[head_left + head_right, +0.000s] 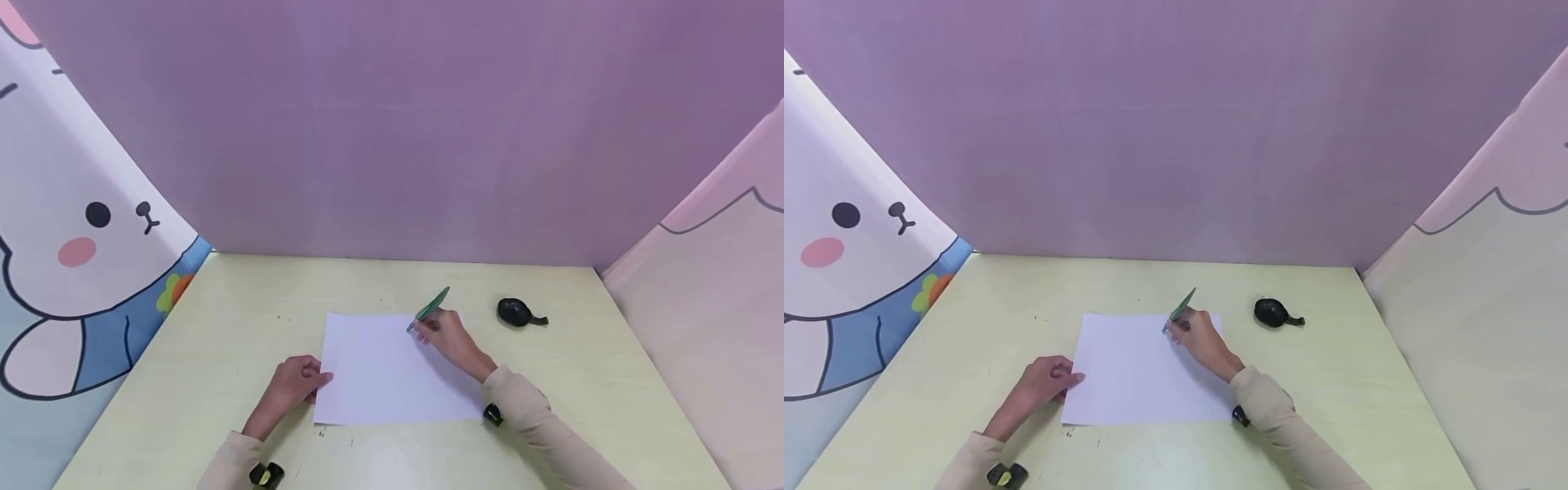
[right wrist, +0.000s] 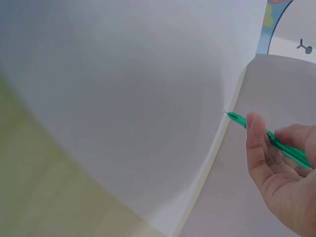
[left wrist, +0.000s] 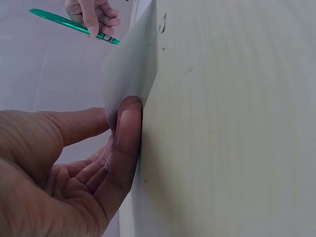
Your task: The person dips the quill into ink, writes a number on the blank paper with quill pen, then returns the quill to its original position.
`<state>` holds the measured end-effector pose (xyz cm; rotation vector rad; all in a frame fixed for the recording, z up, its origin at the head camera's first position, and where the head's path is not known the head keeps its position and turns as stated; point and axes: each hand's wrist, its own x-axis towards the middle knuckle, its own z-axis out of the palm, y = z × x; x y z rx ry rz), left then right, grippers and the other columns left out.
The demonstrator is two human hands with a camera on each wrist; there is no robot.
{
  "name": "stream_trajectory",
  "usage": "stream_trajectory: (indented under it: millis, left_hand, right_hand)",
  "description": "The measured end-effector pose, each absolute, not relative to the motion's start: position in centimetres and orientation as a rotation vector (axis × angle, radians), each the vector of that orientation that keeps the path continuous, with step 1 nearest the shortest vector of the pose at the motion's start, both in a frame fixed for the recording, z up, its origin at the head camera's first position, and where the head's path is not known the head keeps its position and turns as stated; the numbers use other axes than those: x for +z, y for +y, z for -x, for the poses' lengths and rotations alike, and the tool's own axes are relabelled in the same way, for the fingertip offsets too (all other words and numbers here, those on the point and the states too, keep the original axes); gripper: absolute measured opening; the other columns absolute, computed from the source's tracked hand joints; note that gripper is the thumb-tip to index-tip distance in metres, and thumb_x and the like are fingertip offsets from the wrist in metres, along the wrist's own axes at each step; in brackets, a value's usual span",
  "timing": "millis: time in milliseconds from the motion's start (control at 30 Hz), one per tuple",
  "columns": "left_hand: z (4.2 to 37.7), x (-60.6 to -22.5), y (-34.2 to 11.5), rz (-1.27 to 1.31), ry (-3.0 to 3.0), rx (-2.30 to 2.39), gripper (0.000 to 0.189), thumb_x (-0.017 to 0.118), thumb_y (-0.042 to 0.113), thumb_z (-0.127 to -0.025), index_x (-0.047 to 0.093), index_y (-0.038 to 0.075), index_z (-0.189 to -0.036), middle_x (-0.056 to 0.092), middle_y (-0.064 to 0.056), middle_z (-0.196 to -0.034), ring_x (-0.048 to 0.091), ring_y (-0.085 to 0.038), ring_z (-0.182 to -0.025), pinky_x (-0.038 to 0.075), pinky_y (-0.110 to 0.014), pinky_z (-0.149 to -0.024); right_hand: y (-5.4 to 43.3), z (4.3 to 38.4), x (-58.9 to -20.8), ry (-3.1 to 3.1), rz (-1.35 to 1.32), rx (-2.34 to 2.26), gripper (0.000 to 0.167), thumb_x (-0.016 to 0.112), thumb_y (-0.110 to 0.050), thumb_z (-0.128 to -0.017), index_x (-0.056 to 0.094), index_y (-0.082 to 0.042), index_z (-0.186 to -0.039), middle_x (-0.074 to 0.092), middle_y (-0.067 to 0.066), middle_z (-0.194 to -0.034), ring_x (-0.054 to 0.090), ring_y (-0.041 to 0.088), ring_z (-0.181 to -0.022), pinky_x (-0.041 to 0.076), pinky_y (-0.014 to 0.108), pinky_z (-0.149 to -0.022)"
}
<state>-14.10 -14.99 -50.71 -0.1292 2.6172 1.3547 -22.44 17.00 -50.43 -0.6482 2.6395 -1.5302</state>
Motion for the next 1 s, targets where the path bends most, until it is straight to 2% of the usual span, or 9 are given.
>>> stream_trajectory:
  millis: [333, 600, 1000]
  left_hand:
    - [14.09, -50.46, -14.99, 0.129, 2.627, 1.340, 0.017, 0.077, 0.012, -0.094, 0.064, 0.003, -0.088, 0.062, -0.003, -0.070, 0.062, -0.016, -0.054, 0.042, -0.024, -0.053]
    - [14.08, -50.67, -14.79, 0.114, 2.614, 1.363, 0.016, 0.077, 0.012, -0.094, 0.064, 0.001, -0.091, 0.062, -0.004, -0.074, 0.063, -0.016, -0.056, 0.045, -0.025, -0.053]
    - [14.03, -50.71, -15.20, 0.127, 2.612, 1.361, 0.016, 0.077, 0.012, -0.094, 0.067, 0.000, -0.094, 0.066, -0.004, -0.076, 0.065, -0.016, -0.056, 0.050, -0.027, -0.057]
  right_hand:
    - [17.09, 22.13, -50.23, 2.622, 0.708, -1.510, 0.013, 0.066, 0.000, -0.100, 0.072, 0.008, -0.108, 0.076, 0.020, -0.090, 0.073, 0.027, -0.073, 0.060, 0.026, -0.066]
    - [17.23, 21.80, -50.17, 2.604, 0.718, -1.488, 0.012, 0.066, 0.000, -0.100, 0.072, 0.007, -0.108, 0.075, 0.020, -0.090, 0.074, 0.028, -0.075, 0.060, 0.026, -0.066]
    - [16.79, 21.67, -49.99, 2.547, 0.777, -1.502, 0.012, 0.065, 0.002, -0.100, 0.072, 0.009, -0.106, 0.076, 0.022, -0.092, 0.074, 0.033, -0.076, 0.062, 0.033, -0.067]
